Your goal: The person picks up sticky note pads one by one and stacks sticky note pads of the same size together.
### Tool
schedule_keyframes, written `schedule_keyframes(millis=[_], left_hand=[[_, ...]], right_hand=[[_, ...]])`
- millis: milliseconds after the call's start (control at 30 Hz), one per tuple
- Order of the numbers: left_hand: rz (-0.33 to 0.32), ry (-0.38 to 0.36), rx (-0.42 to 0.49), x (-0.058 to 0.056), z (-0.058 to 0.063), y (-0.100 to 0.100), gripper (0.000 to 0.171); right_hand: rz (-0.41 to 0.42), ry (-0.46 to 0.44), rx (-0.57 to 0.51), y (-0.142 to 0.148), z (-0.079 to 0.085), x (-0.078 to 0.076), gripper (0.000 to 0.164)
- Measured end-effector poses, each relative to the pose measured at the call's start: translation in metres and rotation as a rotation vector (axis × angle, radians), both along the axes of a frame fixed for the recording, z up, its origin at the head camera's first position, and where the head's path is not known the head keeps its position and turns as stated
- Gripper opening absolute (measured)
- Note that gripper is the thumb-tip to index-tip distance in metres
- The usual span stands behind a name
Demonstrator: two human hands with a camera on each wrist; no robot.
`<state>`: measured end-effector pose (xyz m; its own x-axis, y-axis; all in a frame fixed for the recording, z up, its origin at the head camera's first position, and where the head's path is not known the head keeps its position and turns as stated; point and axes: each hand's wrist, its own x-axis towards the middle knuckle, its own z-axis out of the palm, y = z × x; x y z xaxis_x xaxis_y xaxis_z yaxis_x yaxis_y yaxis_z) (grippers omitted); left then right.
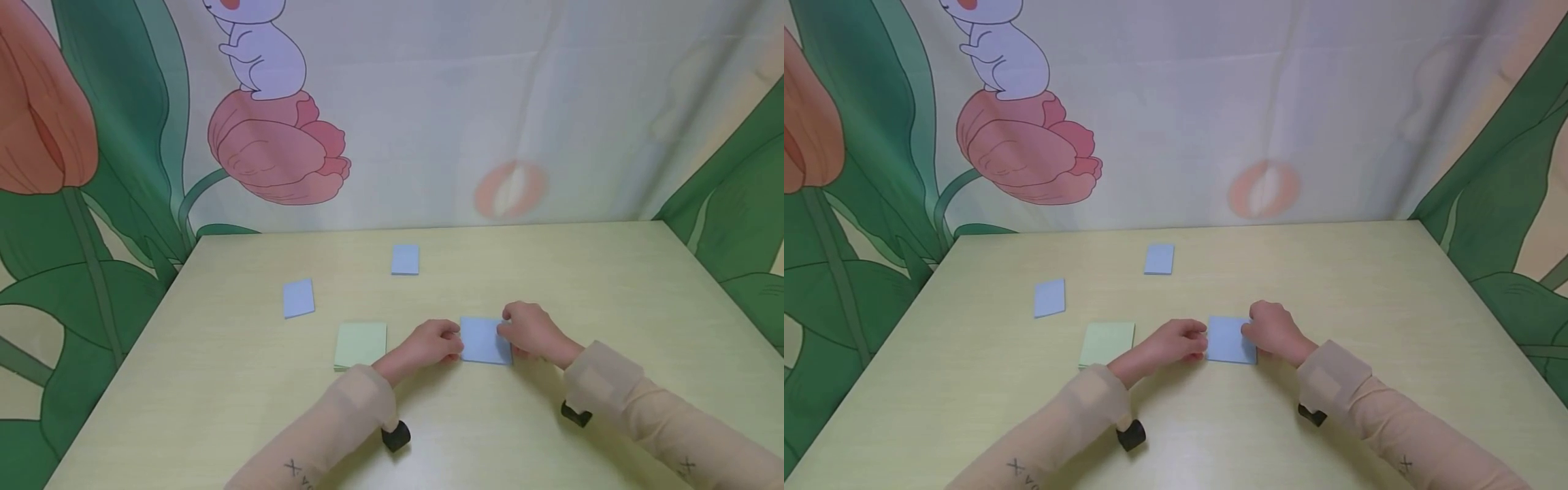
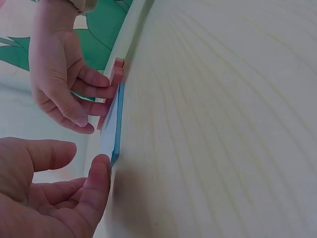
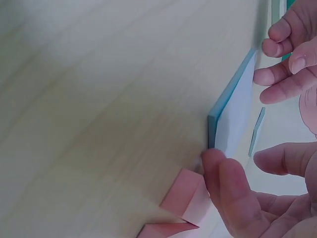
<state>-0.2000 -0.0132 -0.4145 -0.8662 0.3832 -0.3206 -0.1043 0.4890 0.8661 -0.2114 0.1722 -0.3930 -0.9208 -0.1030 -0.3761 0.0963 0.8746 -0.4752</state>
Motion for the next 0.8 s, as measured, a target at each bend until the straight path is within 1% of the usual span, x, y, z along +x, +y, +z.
schedule_keyframes(millis=[133,233,433,567,733,800], left_hand=[[0.001,0.017,-0.011,-0.002,-0.002,0.001,0.041],[0.009,0.02,-0.013,-0.004,-0.005,0.001,0.041],[0.033,-0.014,0.004,-0.006,-0.007,0.0,0.041],[0.046,-0.036,0.005,-0.006,-0.009,-0.001,0.041],[0.049,-0.03,-0.003,-0.004,-0.008,-0.002,0.036],[0.05,-0.028,-0.005,-0.004,-0.008,-0.003,0.034]], right_hand=[[-0.009,0.004,-0.017,0.001,0.0,-0.001,0.031],[-0.014,0.012,-0.035,0.003,-0.001,-0.001,0.025],[-0.037,0.022,-0.086,0.004,-0.004,-0.002,0.021],[-0.065,-0.002,-0.123,0.004,-0.006,-0.003,0.02],[-0.065,-0.028,-0.125,0.002,-0.01,-0.004,0.017],[-0.049,-0.023,-0.114,0.002,-0.011,-0.004,0.017]])
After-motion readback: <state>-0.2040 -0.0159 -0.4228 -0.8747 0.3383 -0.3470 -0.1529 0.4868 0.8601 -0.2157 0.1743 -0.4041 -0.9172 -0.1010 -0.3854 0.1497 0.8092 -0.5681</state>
